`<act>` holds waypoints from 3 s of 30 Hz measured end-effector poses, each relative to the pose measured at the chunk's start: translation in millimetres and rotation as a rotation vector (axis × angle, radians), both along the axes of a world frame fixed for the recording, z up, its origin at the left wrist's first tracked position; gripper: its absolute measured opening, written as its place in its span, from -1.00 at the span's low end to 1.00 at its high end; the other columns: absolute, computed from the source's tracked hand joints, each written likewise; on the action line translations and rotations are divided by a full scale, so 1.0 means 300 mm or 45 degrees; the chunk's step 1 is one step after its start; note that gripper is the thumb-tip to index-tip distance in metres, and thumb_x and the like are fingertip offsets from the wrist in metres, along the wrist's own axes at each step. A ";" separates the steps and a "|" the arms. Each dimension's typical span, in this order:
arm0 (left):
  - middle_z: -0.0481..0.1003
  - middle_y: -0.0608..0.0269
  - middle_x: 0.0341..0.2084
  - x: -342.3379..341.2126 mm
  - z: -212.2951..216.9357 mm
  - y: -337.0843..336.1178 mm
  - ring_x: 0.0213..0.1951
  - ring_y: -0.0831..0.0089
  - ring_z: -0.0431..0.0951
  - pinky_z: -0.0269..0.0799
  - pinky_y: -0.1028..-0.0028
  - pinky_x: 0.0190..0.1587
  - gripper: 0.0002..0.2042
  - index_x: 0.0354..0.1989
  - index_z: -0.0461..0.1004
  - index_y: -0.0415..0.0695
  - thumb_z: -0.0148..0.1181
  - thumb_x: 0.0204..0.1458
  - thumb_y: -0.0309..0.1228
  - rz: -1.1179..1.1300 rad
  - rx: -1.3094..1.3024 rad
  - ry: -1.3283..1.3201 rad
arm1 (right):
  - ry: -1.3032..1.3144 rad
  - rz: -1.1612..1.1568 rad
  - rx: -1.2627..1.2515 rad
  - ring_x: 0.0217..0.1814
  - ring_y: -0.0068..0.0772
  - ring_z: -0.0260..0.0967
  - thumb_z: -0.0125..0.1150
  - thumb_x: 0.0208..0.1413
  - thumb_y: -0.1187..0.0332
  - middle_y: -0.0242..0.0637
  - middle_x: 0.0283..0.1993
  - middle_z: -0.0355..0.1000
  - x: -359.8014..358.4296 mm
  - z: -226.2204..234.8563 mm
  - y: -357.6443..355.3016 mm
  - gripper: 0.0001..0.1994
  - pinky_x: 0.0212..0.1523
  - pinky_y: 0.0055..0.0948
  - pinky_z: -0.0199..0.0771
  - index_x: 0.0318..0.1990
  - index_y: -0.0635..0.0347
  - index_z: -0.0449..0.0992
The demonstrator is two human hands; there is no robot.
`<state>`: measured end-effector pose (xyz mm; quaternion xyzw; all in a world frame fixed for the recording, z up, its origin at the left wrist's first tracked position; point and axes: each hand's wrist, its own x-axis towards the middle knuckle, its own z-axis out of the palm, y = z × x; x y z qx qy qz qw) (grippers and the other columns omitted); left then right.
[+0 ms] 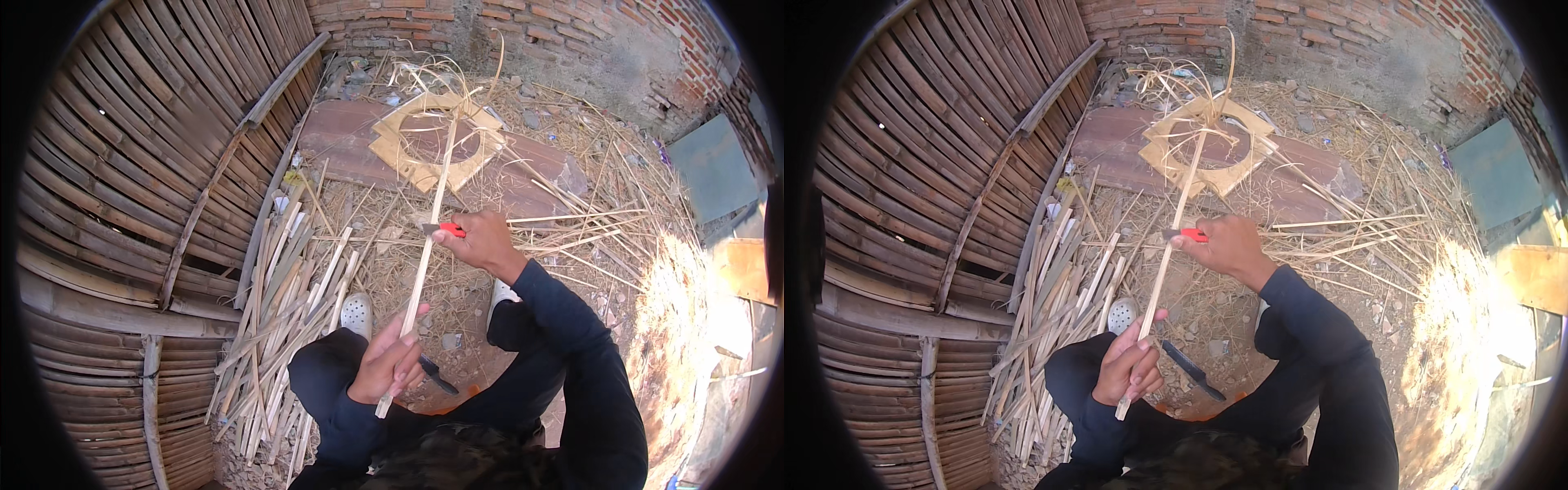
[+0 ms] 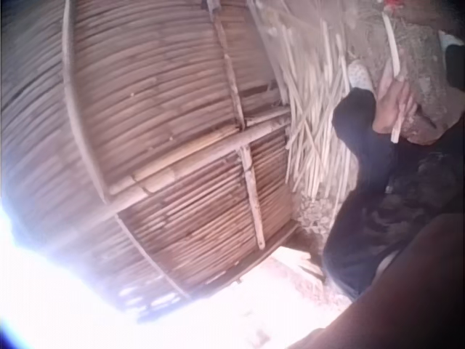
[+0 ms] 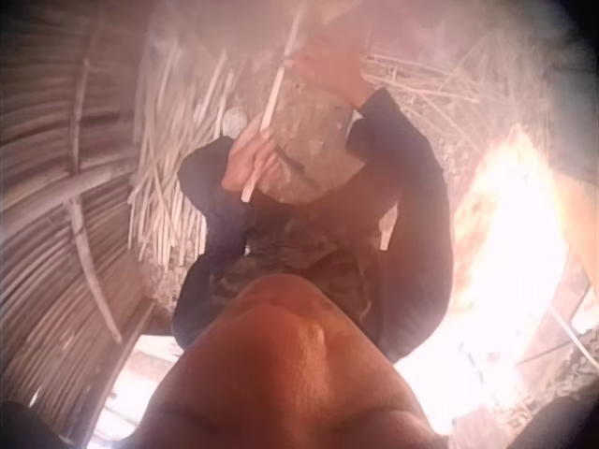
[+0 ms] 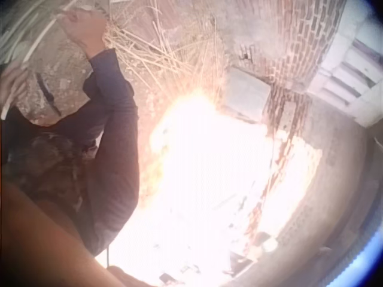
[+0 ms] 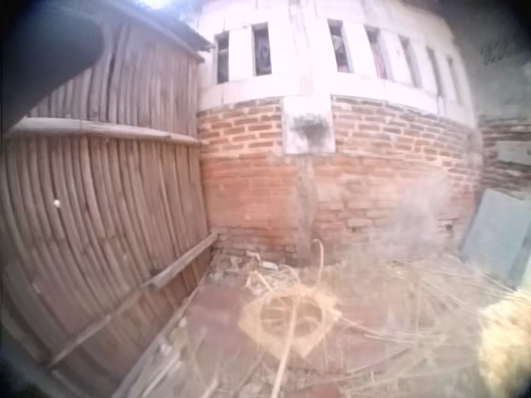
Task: The person sits on the ground and uses a red utility knife to shave thin strips from a long bamboo rod. They repeatedly scrape the blade along the rod's length to remove the outer layer, creating fine shavings that fall to the ground.
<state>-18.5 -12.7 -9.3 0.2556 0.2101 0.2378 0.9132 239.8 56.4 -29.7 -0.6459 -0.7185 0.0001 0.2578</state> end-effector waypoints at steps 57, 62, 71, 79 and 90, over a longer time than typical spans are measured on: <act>0.30 0.54 -0.47 0.014 -0.111 -0.034 -0.53 0.82 0.16 0.09 0.74 -0.49 -0.45 0.40 -0.02 -0.26 -0.05 0.26 -0.50 0.283 0.957 0.755 | -0.050 0.098 0.040 -0.76 -0.17 0.31 0.15 -0.11 -0.38 -0.26 -0.80 0.27 -0.041 -0.013 -0.019 -0.34 -0.70 -0.24 0.24 -0.75 0.09 0.41; 0.32 0.39 -0.31 -0.007 -0.107 -0.045 -0.36 0.73 0.19 0.12 0.68 -0.32 -0.46 0.38 0.00 -0.28 -0.05 0.24 -0.52 0.250 0.960 0.710 | 0.037 0.320 0.055 -0.73 -0.11 0.33 0.16 -0.08 -0.35 -0.23 -0.81 0.27 -0.144 -0.004 -0.117 -0.35 -0.69 -0.22 0.26 -0.73 0.13 0.45; 0.40 0.18 -0.05 0.003 -0.075 -0.034 -0.10 0.63 0.39 0.30 0.62 -0.06 -0.46 0.37 -0.02 -0.36 -0.06 0.24 -0.53 0.165 0.801 0.737 | -0.042 0.155 -0.115 -0.68 -0.09 0.42 0.00 -0.04 -0.45 -0.16 -0.78 0.34 -0.082 -0.039 -0.061 -0.30 -0.64 -0.20 0.36 -0.63 0.08 0.58; 0.23 -0.07 0.24 0.009 -0.115 -0.062 0.24 0.44 0.25 0.14 0.53 0.22 -0.48 0.33 0.03 -0.44 -0.04 0.21 -0.56 0.157 1.004 0.646 | -0.069 -0.133 -0.229 -0.64 -0.10 0.45 -0.05 -0.03 -0.47 -0.14 -0.72 0.40 0.070 -0.024 0.022 -0.32 -0.63 -0.18 0.34 -0.54 -0.02 0.64; 0.35 -0.07 0.18 0.023 -0.057 -0.027 0.19 0.45 0.33 0.19 0.51 0.19 -0.48 0.31 0.09 -0.41 -0.07 0.14 -0.62 0.184 0.984 0.911 | -0.094 0.136 -0.167 -0.67 -0.15 0.42 0.01 -0.05 -0.45 -0.20 -0.71 0.41 -0.063 -0.045 -0.058 -0.32 -0.65 -0.21 0.33 -0.61 0.03 0.58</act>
